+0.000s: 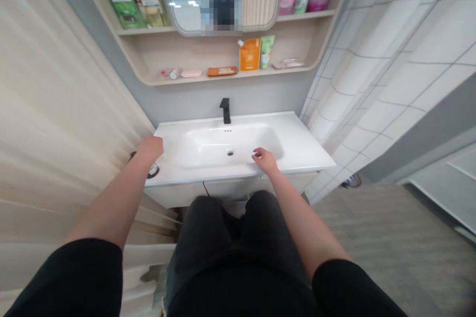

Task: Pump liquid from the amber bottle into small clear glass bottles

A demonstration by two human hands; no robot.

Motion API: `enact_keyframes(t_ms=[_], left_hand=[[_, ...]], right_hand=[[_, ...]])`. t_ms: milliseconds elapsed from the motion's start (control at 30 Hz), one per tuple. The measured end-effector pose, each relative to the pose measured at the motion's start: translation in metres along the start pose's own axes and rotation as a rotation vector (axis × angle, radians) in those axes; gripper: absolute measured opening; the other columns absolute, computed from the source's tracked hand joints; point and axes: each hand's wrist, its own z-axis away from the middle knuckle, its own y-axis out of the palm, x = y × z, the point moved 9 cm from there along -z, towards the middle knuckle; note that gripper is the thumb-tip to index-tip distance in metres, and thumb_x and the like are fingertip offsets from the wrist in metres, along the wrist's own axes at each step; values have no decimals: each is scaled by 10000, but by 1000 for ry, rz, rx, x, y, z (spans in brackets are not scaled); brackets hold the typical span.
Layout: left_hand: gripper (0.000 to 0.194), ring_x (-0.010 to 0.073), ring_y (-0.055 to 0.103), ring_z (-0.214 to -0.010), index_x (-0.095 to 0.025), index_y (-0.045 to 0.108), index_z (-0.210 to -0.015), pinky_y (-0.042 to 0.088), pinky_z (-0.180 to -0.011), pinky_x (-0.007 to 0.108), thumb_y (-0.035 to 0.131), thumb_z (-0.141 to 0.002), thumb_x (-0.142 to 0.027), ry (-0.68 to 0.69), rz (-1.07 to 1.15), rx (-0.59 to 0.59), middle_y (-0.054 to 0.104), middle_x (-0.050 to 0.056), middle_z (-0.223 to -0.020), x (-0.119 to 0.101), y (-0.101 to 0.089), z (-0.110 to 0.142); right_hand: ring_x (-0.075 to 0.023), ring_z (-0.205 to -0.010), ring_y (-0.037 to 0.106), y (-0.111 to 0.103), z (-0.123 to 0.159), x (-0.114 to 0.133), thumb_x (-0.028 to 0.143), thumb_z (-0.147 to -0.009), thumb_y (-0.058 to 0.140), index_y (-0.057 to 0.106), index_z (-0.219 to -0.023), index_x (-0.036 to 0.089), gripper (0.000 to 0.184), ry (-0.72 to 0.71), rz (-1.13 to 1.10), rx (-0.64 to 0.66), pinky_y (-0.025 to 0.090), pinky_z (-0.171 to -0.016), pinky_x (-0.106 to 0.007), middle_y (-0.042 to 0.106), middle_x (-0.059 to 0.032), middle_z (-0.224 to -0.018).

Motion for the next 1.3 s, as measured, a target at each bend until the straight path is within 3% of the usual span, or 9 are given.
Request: enact_keyframes(t_ms=[133,233,433,567,700,833,967,1133,1300], left_hand=[[97,431,770,-1104,-163,789,-867,603,-1042,528,776,-824,-249,20,-204,61,772,224,-973,0,13,11],[171,401,758,-1130,-146,826,-982,590,-1082,499,725,-863,-217,105,-180,37,766,219,-1103,-18,19,24],[271,315,736,-1074,-206,860,-1162,584,-1133,457,691,-974,-305,341,339,-96,736,136,-1212,-107,42,64],[210,282,726,-1056,-214,855,-1104,602,-1087,453,744,-946,-295,438,734,-111,740,100,-1093,-166,74,83],[209,263,730,-1057,-239,858,-1110,621,-1035,443,808,-929,-329,477,1006,-98,770,95,-1121,-204,104,96],[314,303,745,-1226,-234,847,-1192,606,-1129,495,851,-888,-314,364,1171,-54,792,132,-1282,-211,133,100],[466,340,683,-1436,-236,821,-1293,538,-1252,527,899,-853,-368,282,1269,37,759,153,-1470,-208,153,94],[452,349,716,-1386,-219,853,-1224,504,-1282,534,907,-869,-493,349,1291,150,799,152,-1403,-215,160,89],[408,351,731,-1344,-226,885,-1115,546,-1224,524,952,-799,-476,317,1328,79,805,148,-1381,-208,157,91]], right_hand=[[-278,-997,815,8,-1,3,325,-934,774,842,-1217,278,295,9,30,49,621,-941,-384,892,-56,-1060],[-282,-1005,816,10,-1,2,326,-937,783,843,-1224,281,297,28,33,59,623,-941,-386,892,-55,-1056],[-277,-1028,817,13,-2,11,330,-913,833,845,-1185,278,278,-21,-47,106,631,-1007,-412,881,-56,-1058],[-273,-1162,789,43,5,48,348,-823,931,786,-1390,278,590,-147,-342,283,641,-1050,-449,837,-98,-1346],[-310,-1319,727,86,15,90,365,-639,1061,674,-1558,326,998,-213,-573,452,649,-1064,-471,675,-133,-1640],[-304,-1227,748,111,14,103,317,-639,1020,651,-1482,265,921,-191,-608,454,643,-1072,-481,730,-128,-1485],[-286,-1173,757,114,9,94,308,-623,998,604,-1394,264,867,-171,-588,425,640,-1065,-475,722,-100,-1396],[-280,-1169,759,111,5,86,299,-601,997,609,-1308,273,807,-143,-626,400,628,-1090,-480,735,-72,-1341],[-283,-1213,754,109,7,91,295,-607,1006,652,-1277,275,758,-150,-680,414,606,-1125,-470,765,-63,-1322]])
